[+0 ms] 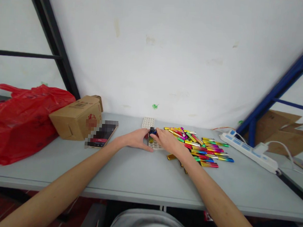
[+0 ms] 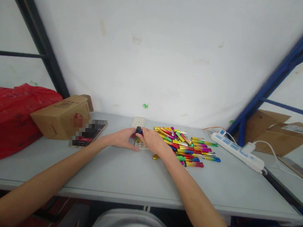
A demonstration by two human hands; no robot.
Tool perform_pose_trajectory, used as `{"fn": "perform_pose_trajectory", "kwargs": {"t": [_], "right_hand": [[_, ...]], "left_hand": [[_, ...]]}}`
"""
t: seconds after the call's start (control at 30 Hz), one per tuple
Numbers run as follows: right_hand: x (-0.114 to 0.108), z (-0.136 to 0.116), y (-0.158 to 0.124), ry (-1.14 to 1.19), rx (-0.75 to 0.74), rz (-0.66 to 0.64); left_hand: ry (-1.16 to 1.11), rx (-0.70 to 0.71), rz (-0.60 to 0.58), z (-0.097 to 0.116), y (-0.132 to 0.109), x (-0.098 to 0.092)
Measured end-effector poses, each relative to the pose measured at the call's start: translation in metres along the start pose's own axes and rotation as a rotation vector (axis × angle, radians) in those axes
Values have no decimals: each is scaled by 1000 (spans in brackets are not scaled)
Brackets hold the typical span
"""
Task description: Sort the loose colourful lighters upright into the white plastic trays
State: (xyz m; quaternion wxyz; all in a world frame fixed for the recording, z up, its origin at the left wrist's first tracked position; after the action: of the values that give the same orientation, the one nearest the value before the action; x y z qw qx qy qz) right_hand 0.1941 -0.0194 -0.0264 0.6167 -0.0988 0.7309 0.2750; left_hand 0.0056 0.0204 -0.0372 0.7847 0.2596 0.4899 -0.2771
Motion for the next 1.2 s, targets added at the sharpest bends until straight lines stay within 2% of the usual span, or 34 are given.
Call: {"fn": "perform_pose_trajectory", "kwargs": {"t": [0.23,0.4,0.57,0.67,0.73,0.87,0.97,1.2], "right_hand": [[6,-1,-3,-31,5,1],[-3,1,-7,125,-43,7],[-40,45,-32,290,-44,51],[-60,79,-55,275,20,35],[-65,97,-71,251,59,-7],[-57,113,-99,180,112,-82],[-47,111,-111,119,130,-54],[-38,98,-112,-78,164,-20]], "left_hand": [[-20,-14,16,-3,1,2],[-29,-24,8,-3,1,2],[-18,-47,8,-2,0,1],[-24,-61,7,-4,1,1],[-23,-64,7,-4,1,1],[-24,-62,12,-2,1,1],[-34,-59,12,-1,1,0],[-6,-74,-16,-3,0,1]]}}
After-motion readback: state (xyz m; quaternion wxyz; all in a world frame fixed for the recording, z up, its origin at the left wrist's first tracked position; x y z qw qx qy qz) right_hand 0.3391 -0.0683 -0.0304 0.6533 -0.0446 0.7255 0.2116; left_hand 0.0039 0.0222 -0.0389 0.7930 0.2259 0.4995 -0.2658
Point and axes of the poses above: each hand's wrist, its own y-axis towards the middle knuckle, its own x-axis out of the palm, z = x × y, the point moved 2 cm from there along y, towards the middle knuckle, and after that the axes turned 3 degrees about y, right-handed, at the moved point
